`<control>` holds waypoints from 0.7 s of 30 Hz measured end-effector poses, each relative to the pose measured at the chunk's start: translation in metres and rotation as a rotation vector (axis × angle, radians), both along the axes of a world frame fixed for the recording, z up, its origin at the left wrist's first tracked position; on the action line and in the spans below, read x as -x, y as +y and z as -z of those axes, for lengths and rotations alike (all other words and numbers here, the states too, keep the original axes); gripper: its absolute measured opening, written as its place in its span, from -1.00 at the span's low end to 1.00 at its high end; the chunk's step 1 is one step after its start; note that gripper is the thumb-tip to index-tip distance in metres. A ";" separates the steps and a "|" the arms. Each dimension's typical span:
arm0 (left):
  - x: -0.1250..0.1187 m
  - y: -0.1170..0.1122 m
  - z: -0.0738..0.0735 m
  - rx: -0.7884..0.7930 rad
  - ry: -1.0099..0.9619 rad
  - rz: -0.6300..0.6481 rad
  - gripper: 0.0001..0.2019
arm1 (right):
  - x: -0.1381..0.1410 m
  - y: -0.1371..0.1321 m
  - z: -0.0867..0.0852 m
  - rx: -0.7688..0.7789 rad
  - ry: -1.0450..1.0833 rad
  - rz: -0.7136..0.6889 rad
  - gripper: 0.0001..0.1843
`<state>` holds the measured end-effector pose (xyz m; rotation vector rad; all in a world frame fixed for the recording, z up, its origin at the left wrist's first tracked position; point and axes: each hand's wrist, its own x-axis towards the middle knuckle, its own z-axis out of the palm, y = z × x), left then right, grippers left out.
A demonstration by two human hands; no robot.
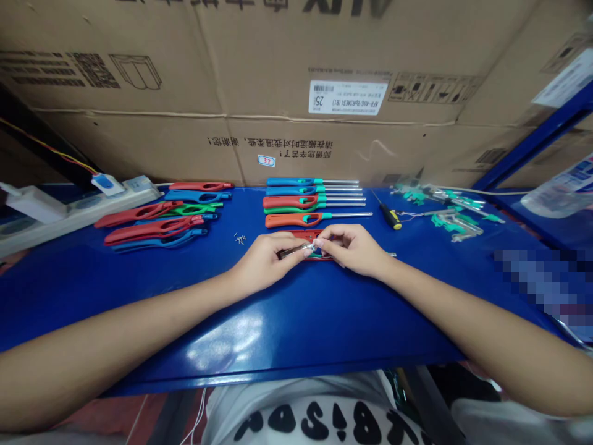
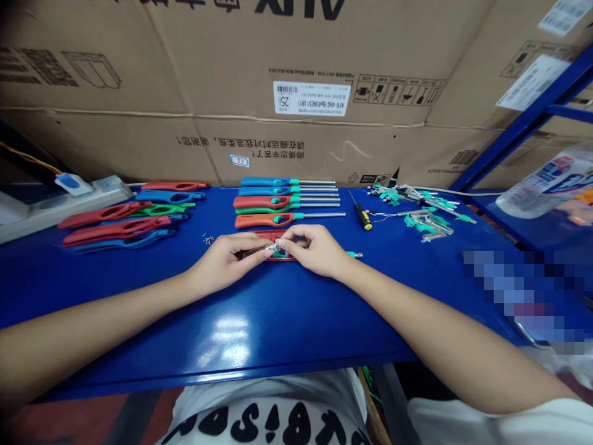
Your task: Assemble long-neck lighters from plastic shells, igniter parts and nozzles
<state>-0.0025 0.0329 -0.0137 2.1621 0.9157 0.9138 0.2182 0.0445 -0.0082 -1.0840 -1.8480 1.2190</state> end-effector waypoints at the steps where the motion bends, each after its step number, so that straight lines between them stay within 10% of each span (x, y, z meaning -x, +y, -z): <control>1: 0.000 -0.001 -0.001 -0.018 0.006 -0.011 -0.78 | -0.002 0.001 -0.001 0.010 -0.003 -0.004 -0.58; 21: 0.014 0.009 -0.004 -0.230 0.198 -0.081 -0.86 | -0.023 0.020 -0.002 0.016 0.052 0.021 -0.70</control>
